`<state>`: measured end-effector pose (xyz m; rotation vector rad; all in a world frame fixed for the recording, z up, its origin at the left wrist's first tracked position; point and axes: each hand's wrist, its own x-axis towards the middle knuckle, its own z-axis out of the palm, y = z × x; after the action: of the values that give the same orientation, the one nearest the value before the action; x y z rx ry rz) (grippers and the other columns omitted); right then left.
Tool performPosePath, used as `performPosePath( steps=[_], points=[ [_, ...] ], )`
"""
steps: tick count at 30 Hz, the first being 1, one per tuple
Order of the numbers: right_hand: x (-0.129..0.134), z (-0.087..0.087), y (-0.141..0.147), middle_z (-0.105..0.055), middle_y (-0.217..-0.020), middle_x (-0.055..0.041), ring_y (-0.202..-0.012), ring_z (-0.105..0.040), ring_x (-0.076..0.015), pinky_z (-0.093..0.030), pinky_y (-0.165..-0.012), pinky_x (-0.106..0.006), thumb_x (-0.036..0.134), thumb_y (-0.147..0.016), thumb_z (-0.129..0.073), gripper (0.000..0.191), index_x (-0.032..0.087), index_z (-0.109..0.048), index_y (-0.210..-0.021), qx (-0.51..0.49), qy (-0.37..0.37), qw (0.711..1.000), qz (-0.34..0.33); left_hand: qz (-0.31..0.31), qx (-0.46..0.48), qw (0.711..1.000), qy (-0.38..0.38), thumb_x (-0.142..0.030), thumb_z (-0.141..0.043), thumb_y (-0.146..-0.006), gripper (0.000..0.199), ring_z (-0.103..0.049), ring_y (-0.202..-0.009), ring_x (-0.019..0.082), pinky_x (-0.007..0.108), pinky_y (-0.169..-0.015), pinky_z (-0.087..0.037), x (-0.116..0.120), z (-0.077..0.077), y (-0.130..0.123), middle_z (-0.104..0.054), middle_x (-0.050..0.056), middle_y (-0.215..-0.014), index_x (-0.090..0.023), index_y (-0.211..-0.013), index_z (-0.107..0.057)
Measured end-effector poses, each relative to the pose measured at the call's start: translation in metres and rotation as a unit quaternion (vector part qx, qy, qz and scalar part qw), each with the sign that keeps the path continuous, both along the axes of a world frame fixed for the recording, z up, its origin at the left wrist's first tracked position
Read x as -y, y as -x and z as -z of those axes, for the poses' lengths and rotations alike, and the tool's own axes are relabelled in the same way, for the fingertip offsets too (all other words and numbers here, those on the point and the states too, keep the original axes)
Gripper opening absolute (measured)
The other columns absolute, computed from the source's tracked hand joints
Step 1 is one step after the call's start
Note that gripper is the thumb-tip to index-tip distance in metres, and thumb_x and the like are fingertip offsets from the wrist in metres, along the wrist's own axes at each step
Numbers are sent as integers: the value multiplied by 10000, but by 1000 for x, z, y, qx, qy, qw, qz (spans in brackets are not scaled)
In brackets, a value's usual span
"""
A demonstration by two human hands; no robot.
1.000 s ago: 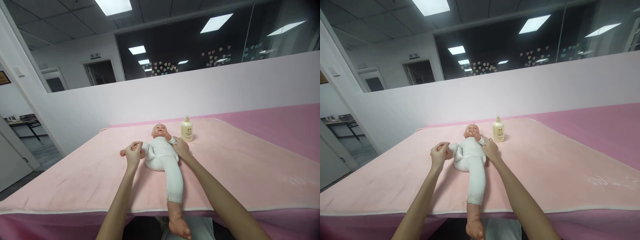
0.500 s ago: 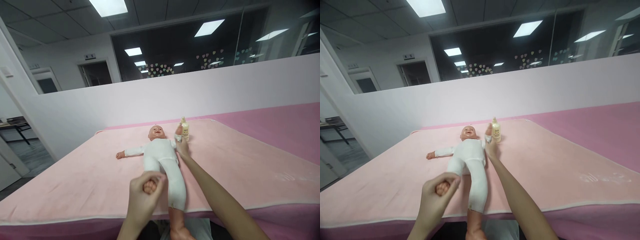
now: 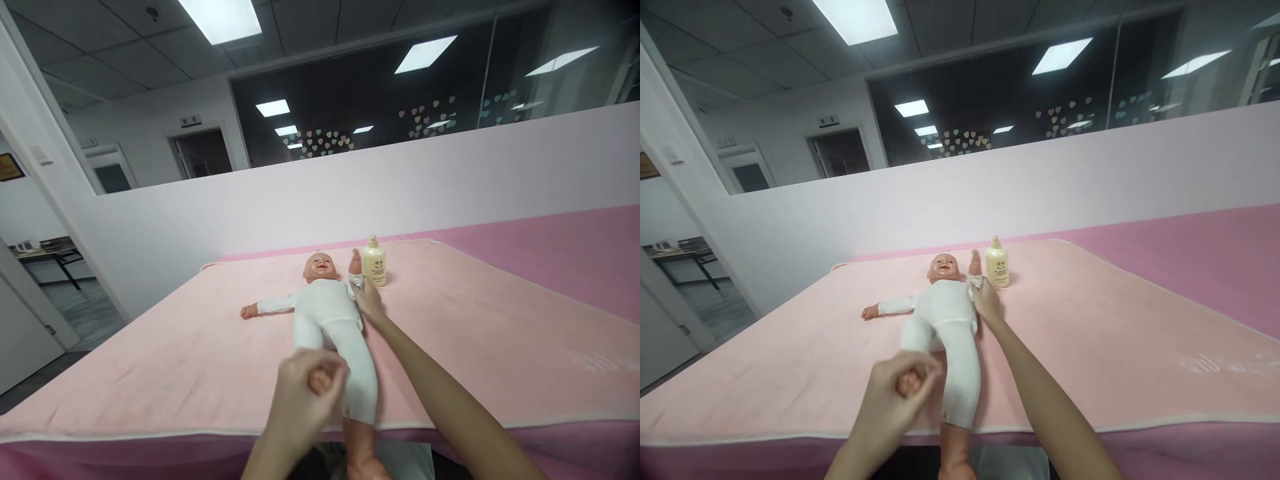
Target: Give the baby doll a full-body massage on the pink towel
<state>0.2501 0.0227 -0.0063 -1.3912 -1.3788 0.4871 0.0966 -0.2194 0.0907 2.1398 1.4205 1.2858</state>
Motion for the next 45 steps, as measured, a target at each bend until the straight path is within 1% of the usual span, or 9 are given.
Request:
performPosePath(
  steps=[4,8,12,18,23,27,33,40,45],
  points=[
    [-5,4,-3,-622,-779,-58,-658,-566,-200,-396,-570,-279,469,-821,-406,364,173,-557,-970,-114,25,992,39,35,21,999,-1,-222,-609,-735,98,-592,-630,141,215,-596,-444,5,8,-15,-638,8,-601,-204,-721,-704],
    [3,-2,-4,-627,-897,-49,-801,-566,-200,-386,-655,-265,255,-778,-455,275,206,-605,-1004,65,-44,997,-11,-26,145,989,-3,-292,-604,-738,153,-515,-513,105,199,-506,-394,-54,11,-4,-580,-3,-544,-162,-705,-679],
    [10,-7,-1,-602,-1021,-58,-890,-556,-200,-366,-687,-262,108,-718,-426,465,258,-590,-1126,202,-55,976,-57,-39,187,982,5,-305,-624,-713,165,-457,-480,88,193,-494,-365,-93,11,3,-514,-25,-496,-146,-686,-662],
    [4,0,2,-631,-939,-59,-840,-567,-215,-387,-694,-284,314,-783,-451,286,206,-576,-1017,37,-46,998,-14,-25,146,989,23,-297,-601,-746,167,-520,-531,109,199,-517,-394,-34,14,-14,-574,1,-552,-161,-696,-684],
    [1,0,2,-644,-897,-71,-816,-579,-226,-399,-683,-290,502,-790,-444,375,184,-575,-939,-93,-42,995,19,-23,116,993,27,-279,-626,-730,121,-588,-628,142,215,-591,-445,12,18,-21,-631,18,-612,-190,-704,-705],
    [6,-5,1,-630,-876,-52,-809,-563,-205,-379,-686,-268,322,-786,-469,256,198,-620,-951,44,-43,998,-14,-42,142,989,9,-312,-595,-749,174,-521,-519,111,205,-508,-395,-29,9,-7,-574,-5,-540,-174,-700,-690],
    [13,-11,3,-608,-997,-41,-902,-548,-183,-358,-704,-239,125,-723,-450,478,284,-586,-1152,195,-29,980,-40,-97,124,987,-22,-286,-601,-721,138,-497,-513,107,214,-540,-384,-102,5,5,-548,-28,-512,-172,-696,-674],
    [10,-9,5,-657,-887,-52,-797,-569,-213,-390,-664,-275,340,-748,-487,254,222,-626,-925,46,-18,999,-8,-32,3,998,-62,-240,-611,-749,95,-592,-688,164,290,-696,-452,-37,36,-13,-655,22,-657,-215,-721,-698],
    [4,-5,3,-663,-912,-85,-800,-594,-248,-422,-666,-308,452,-721,-489,348,198,-587,-938,-147,-25,988,47,13,-63,992,-110,-183,-586,-782,123,-582,-624,137,378,-905,-419,-5,61,-20,-630,3,-622,-227,-710,-676]
  ],
)
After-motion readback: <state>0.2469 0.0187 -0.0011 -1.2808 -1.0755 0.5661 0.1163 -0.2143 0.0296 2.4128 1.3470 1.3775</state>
